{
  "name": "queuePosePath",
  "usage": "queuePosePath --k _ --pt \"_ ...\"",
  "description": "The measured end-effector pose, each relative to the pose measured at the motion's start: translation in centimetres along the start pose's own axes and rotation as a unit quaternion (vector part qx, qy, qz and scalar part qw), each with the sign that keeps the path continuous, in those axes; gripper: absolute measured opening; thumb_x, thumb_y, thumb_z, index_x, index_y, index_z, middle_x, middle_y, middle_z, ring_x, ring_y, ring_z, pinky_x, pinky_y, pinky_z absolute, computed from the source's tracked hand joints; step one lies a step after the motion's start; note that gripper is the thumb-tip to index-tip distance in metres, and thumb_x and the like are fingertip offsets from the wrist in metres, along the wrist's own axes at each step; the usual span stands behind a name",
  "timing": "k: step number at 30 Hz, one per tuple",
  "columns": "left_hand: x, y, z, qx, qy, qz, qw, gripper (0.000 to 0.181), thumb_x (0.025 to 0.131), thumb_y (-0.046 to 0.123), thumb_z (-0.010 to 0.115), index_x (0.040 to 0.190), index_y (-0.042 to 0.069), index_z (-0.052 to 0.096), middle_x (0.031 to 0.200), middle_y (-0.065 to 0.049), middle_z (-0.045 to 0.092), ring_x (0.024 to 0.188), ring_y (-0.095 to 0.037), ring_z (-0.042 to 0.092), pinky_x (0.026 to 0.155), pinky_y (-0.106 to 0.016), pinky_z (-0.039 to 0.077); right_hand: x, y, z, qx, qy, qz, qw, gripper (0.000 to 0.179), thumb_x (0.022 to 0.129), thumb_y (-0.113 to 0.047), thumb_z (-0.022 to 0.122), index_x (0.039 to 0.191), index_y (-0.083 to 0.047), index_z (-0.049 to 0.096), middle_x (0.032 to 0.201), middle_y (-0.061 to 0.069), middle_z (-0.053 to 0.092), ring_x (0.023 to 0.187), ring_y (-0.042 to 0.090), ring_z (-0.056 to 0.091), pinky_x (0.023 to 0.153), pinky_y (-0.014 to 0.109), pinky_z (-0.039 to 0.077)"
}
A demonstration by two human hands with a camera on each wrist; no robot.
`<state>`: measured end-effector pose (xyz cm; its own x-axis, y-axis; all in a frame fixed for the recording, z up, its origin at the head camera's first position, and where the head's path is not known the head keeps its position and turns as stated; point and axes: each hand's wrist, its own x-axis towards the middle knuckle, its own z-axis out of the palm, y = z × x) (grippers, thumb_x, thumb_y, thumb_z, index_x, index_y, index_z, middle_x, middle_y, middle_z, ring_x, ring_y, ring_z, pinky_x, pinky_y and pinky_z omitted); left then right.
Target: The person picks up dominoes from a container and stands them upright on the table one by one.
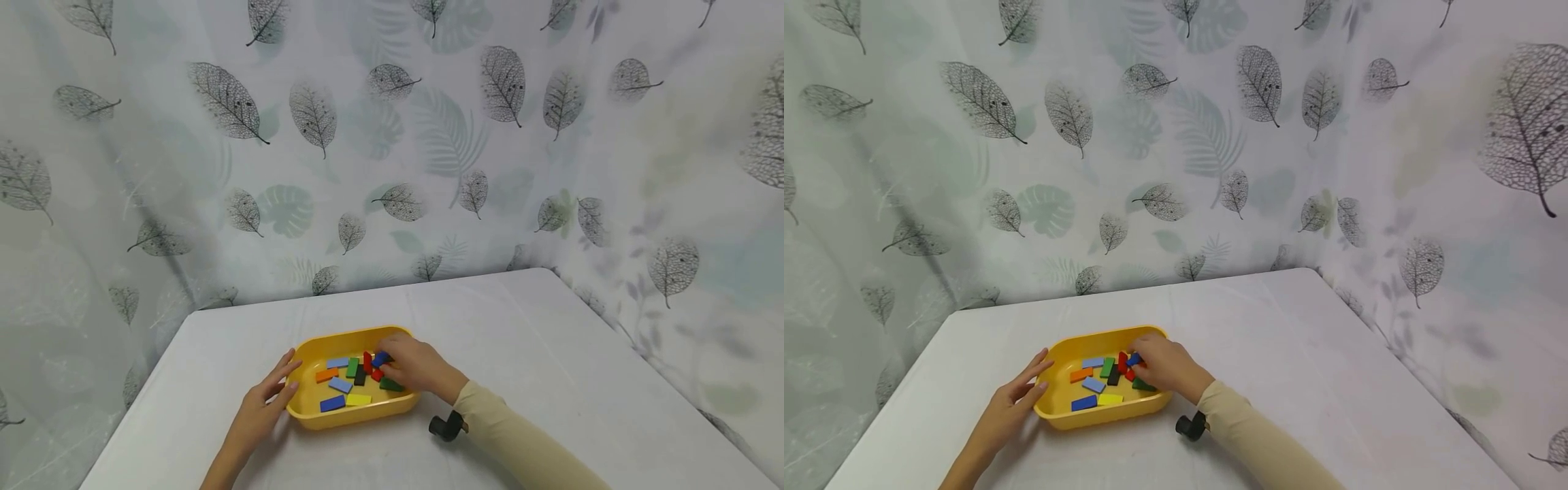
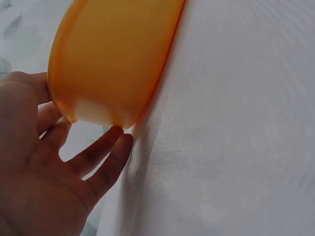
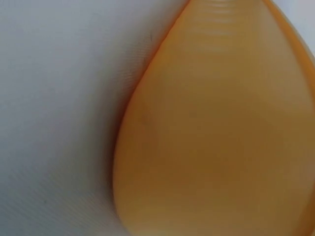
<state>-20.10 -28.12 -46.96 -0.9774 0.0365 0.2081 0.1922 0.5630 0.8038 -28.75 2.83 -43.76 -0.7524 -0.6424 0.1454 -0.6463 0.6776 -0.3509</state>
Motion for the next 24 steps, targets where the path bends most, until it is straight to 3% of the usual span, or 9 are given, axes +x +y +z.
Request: queuePosePath --k 12,24 --pt "0.0 0.2 -0.1 -0.009 -0.003 -0.012 0.9999 0.044 0.108 0.028 0.06 0.151 0.016 0.058 0.166 0.003 0.034 0.146 -0.032 0.041 0.109 -0.053 0.045 0.6 0.1 0.1 -0.028 -0.02 -0.002 0.9994 0.03 0.097 -0.024 0.077 0.123 -0.012 0.072 0.115 -0.002 0.069 0.096 0.012 0.058 0.09 0.03 0.056" --pt "0.0 0.0 0.0 -0.006 -0.003 -0.005 1.0 0.043 0.108 0.026 0.06 0.15 0.015 0.059 0.166 0.002 0.035 0.148 -0.029 0.039 0.109 -0.046 0.045 1.4 0.3 0.4 -0.066 -0.037 -0.007 0.9971 0.03 0.095 -0.017 0.078 0.124 -0.012 0.072 0.113 -0.003 0.07 0.093 0.011 0.058 0.087 0.027 0.056"
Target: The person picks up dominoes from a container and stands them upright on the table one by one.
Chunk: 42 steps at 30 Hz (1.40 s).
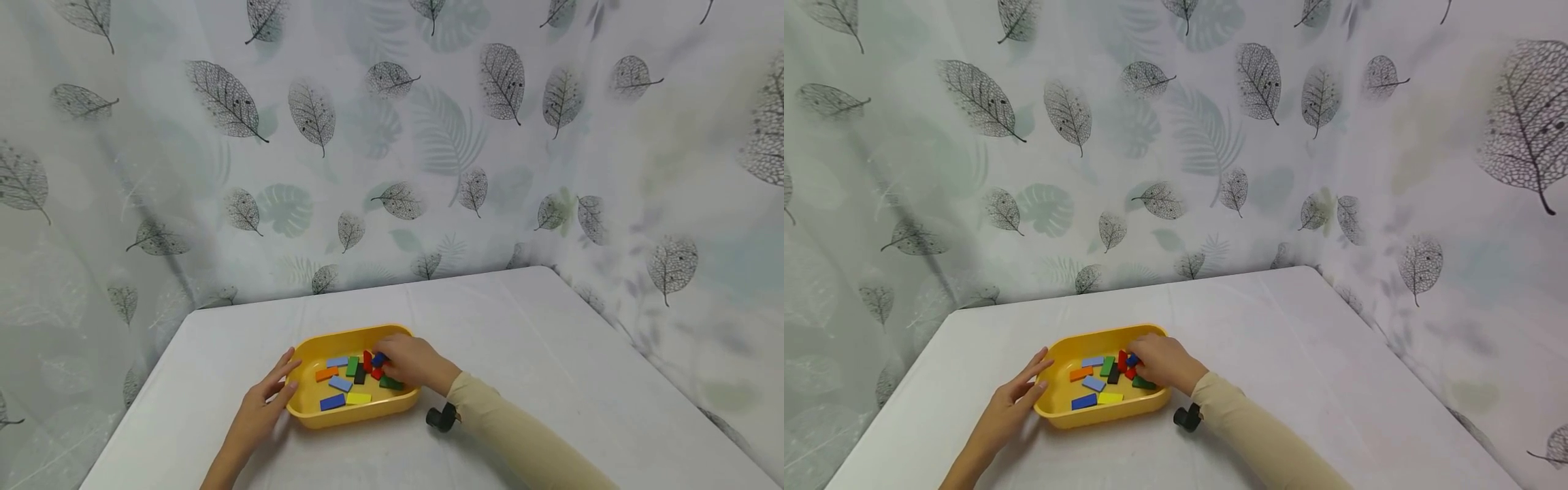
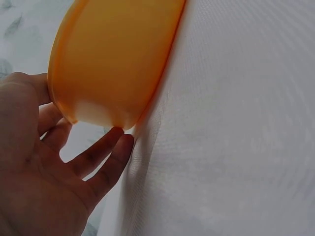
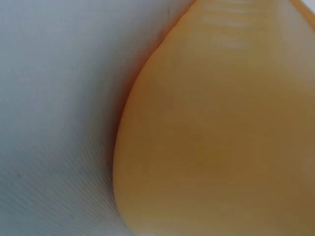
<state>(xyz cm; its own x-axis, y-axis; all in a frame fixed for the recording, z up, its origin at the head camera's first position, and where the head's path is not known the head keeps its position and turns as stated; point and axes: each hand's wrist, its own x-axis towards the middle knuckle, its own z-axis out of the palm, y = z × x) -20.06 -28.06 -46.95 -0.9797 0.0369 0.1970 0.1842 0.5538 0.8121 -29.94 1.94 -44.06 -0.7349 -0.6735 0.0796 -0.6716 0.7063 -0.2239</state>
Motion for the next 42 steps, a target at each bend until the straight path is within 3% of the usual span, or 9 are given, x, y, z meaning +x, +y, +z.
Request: queuePosePath --k 18,32,42 --pt "0.3 0.4 0.1 -0.005 0.002 0.001 1.0 0.042 0.108 0.025 0.061 0.149 0.015 0.059 0.165 0.002 0.036 0.143 -0.034 0.045 0.108 -0.053 0.046 1.1 0.1 0.4 -0.085 -0.006 -0.02 0.9961 0.023 0.094 -0.013 0.078 0.115 -0.022 0.077 0.101 -0.007 0.07 0.083 0.01 0.057 0.076 0.023 0.056" --pt "0.3 0.6 0.1 -0.009 0.004 -0.006 0.9999 0.043 0.108 0.026 0.061 0.149 0.014 0.059 0.166 0.0 0.035 0.146 -0.032 0.041 0.108 -0.052 0.045 1.4 -0.2 0.5 -0.192 -0.022 -0.058 0.9793 0.02 0.097 -0.027 0.077 0.117 -0.022 0.077 0.103 -0.005 0.066 0.083 0.011 0.055 0.078 0.021 0.055" --pt "-0.1 0.5 0.0 -0.002 0.004 0.0 1.0 0.042 0.108 0.023 0.06 0.148 0.013 0.059 0.165 0.0 0.036 0.145 -0.031 0.043 0.107 -0.041 0.047 1.5 -0.5 0.7 -0.151 -0.03 -0.043 0.9871 0.025 0.099 -0.026 0.073 0.122 -0.019 0.069 0.093 -0.004 0.059 0.073 0.011 0.053 0.072 0.019 0.052"
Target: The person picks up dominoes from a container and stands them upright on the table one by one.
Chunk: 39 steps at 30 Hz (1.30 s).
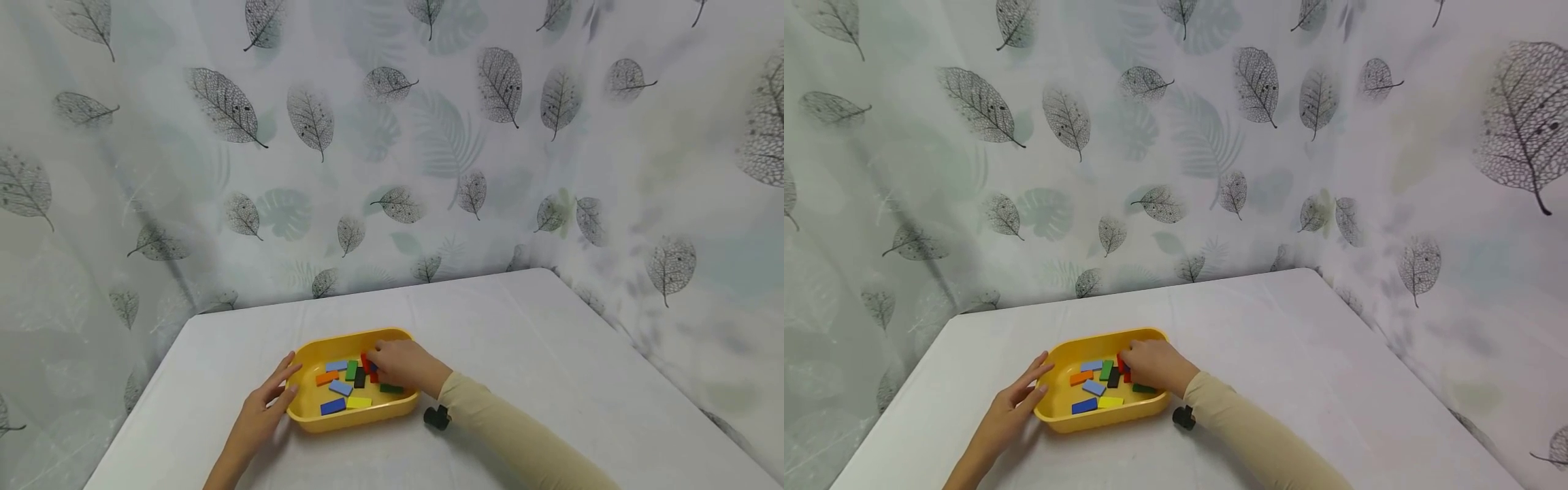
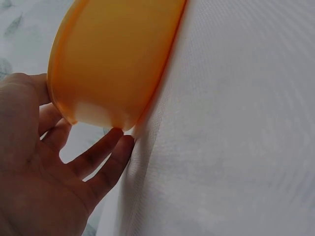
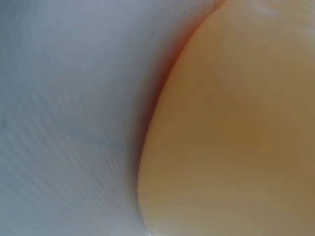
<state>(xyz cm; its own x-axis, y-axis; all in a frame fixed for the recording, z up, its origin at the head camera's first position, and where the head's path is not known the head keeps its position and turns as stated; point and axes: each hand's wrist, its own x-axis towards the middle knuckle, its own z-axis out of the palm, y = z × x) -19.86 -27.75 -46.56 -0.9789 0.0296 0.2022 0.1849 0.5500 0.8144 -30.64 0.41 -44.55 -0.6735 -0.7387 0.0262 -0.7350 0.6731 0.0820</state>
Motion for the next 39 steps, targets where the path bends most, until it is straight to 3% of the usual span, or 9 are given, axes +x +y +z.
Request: queuePosePath --k 4,9,15,20,23,27,33,39 --pt "0.0 0.0 0.1 0.001 0.0 -0.004 1.0 0.041 0.108 0.023 0.06 0.148 0.013 0.059 0.166 0.001 0.035 0.146 -0.031 0.042 0.109 -0.047 0.046 -0.1 0.0 0.1 0.004 0.006 -0.003 1.0 0.025 0.095 -0.025 0.077 0.118 -0.019 0.069 0.089 -0.005 0.056 0.071 0.01 0.051 0.067 0.018 0.048" --pt "0.0 -0.1 0.2 0.008 -0.002 -0.018 0.9998 0.042 0.108 0.025 0.06 0.149 0.015 0.059 0.166 0.004 0.035 0.148 -0.026 0.038 0.111 -0.046 0.044 -0.3 0.0 0.1 0.004 0.017 -0.014 0.9998 0.027 0.093 -0.027 0.08 0.116 -0.02 0.067 0.088 -0.006 0.056 0.072 0.01 0.05 0.067 0.018 0.048" --pt "0.0 -0.5 0.3 0.009 0.001 -0.011 0.9999 0.042 0.108 0.026 0.06 0.148 0.015 0.06 0.166 0.002 0.035 0.147 -0.029 0.04 0.109 -0.048 0.045 -0.5 0.1 0.2 0.021 0.029 -0.004 0.9994 0.021 0.092 -0.026 0.081 0.107 -0.018 0.069 0.088 -0.007 0.055 0.074 0.009 0.051 0.07 0.018 0.049" --pt "0.1 -0.6 0.3 0.01 0.001 -0.013 0.9999 0.042 0.108 0.026 0.06 0.149 0.016 0.059 0.166 0.004 0.035 0.147 -0.026 0.04 0.11 -0.042 0.045 -0.6 0.2 0.2 0.039 0.036 0.009 0.9986 0.022 0.092 -0.029 0.081 0.11 -0.019 0.073 0.09 -0.009 0.059 0.076 0.007 0.052 0.071 0.019 0.051" --pt "0.1 -0.7 0.3 0.013 0.001 -0.014 0.9998 0.042 0.108 0.026 0.061 0.149 0.016 0.059 0.166 0.005 0.035 0.147 -0.026 0.04 0.108 -0.033 0.044 -0.8 0.3 -0.1 0.072 0.035 0.018 0.9966 0.025 0.093 -0.029 0.081 0.115 -0.018 0.075 0.097 -0.008 0.064 0.082 0.007 0.055 0.078 0.022 0.054" --pt "0.1 -0.8 0.4 0.014 0.001 -0.005 0.9999 0.042 0.108 0.026 0.061 0.148 0.014 0.06 0.166 0.003 0.035 0.149 -0.025 0.037 0.106 -0.024 0.041 -1.0 0.6 -0.2 0.137 0.042 0.032 0.9892 0.028 0.094 -0.029 0.08 0.118 -0.015 0.074 0.103 -0.007 0.066 0.086 0.008 0.057 0.083 0.023 0.055" --pt "0.1 -0.9 0.3 0.011 0.005 0.014 0.9998 0.041 0.108 0.024 0.06 0.148 0.015 0.06 0.166 0.002 0.035 0.15 -0.023 0.035 0.104 -0.016 0.038 -1.7 1.2 -1.1 0.217 0.084 0.038 0.9717 0.028 0.095 -0.026 0.079 0.118 -0.012 0.073 0.107 -0.005 0.067 0.094 0.012 0.06 0.091 0.026 0.055" --pt "0.0 -1.0 0.4 0.012 0.007 0.017 0.9998 0.041 0.108 0.022 0.061 0.148 0.014 0.06 0.166 -0.001 0.035 0.149 -0.026 0.036 0.102 -0.013 0.038 -2.2 1.8 -1.4 0.275 0.101 0.031 0.9556 0.022 0.093 -0.016 0.079 0.114 -0.01 0.074 0.101 -0.005 0.066 0.093 0.02 0.063 0.087 0.024 0.055"
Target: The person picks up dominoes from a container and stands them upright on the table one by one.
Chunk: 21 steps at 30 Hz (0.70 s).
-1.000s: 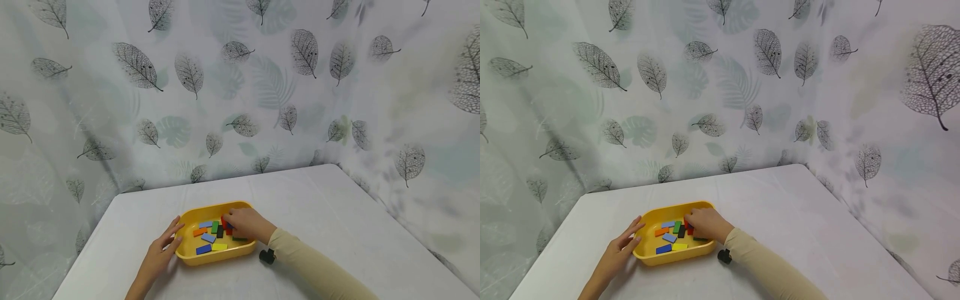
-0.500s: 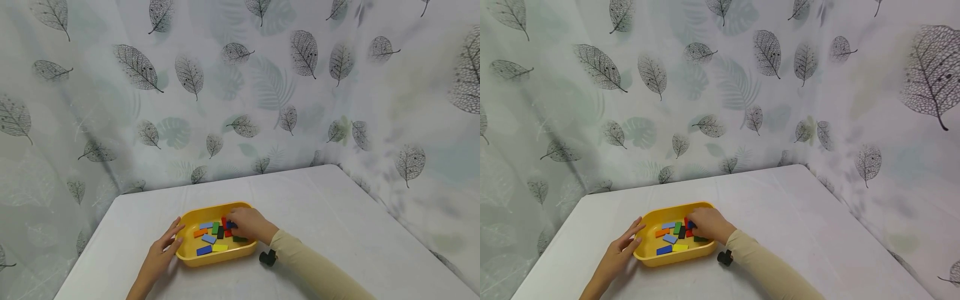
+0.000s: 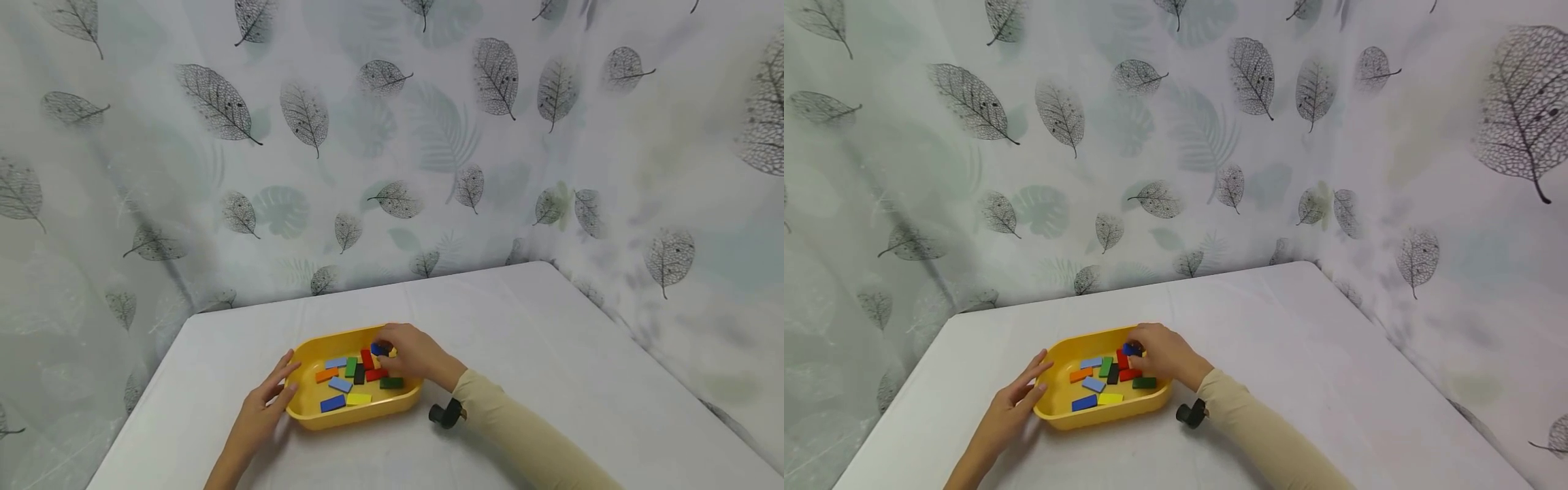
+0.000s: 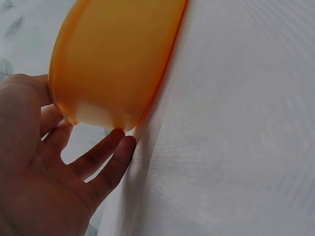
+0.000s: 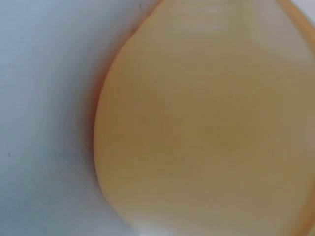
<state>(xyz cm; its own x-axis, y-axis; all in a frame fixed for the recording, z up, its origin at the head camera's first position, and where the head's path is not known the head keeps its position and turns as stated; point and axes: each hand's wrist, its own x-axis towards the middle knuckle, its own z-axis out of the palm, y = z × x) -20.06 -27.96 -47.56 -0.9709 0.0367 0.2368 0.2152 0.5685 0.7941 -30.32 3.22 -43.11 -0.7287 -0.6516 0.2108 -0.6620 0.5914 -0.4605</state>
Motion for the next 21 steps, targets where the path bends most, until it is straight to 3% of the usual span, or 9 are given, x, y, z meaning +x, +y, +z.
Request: queuePosePath --k 10,16,21 --pt "0.0 -0.1 0.0 0.005 -0.002 -0.006 1.0 0.041 0.108 0.022 0.06 0.148 0.014 0.059 0.166 0.002 0.034 0.15 -0.023 0.035 0.104 -0.016 0.037 -0.6 0.6 -0.7 0.088 0.038 0.003 0.9954 0.022 0.093 -0.011 0.079 0.114 -0.009 0.073 0.099 -0.006 0.068 0.093 0.018 0.067 0.087 0.03 0.058" --pt "0.1 0.0 -0.2 0.001 -0.006 -0.013 0.9999 0.042 0.108 0.022 0.06 0.149 0.014 0.059 0.166 0.003 0.034 0.15 -0.023 0.033 0.104 -0.015 0.036 -1.2 1.1 -1.4 0.103 0.118 -0.014 0.9875 0.024 0.091 -0.007 0.081 0.114 -0.007 0.073 0.101 -0.003 0.07 0.09 0.017 0.067 0.082 0.031 0.06" --pt "0.2 0.1 -0.2 0.003 -0.009 -0.023 0.9997 0.042 0.108 0.022 0.06 0.149 0.015 0.059 0.166 0.005 0.034 0.149 -0.024 0.036 0.106 -0.021 0.039 -2.0 1.8 -1.7 0.114 0.178 -0.007 0.9774 0.025 0.089 -0.005 0.082 0.113 -0.006 0.073 0.102 -0.001 0.071 0.09 0.017 0.068 0.079 0.032 0.061"
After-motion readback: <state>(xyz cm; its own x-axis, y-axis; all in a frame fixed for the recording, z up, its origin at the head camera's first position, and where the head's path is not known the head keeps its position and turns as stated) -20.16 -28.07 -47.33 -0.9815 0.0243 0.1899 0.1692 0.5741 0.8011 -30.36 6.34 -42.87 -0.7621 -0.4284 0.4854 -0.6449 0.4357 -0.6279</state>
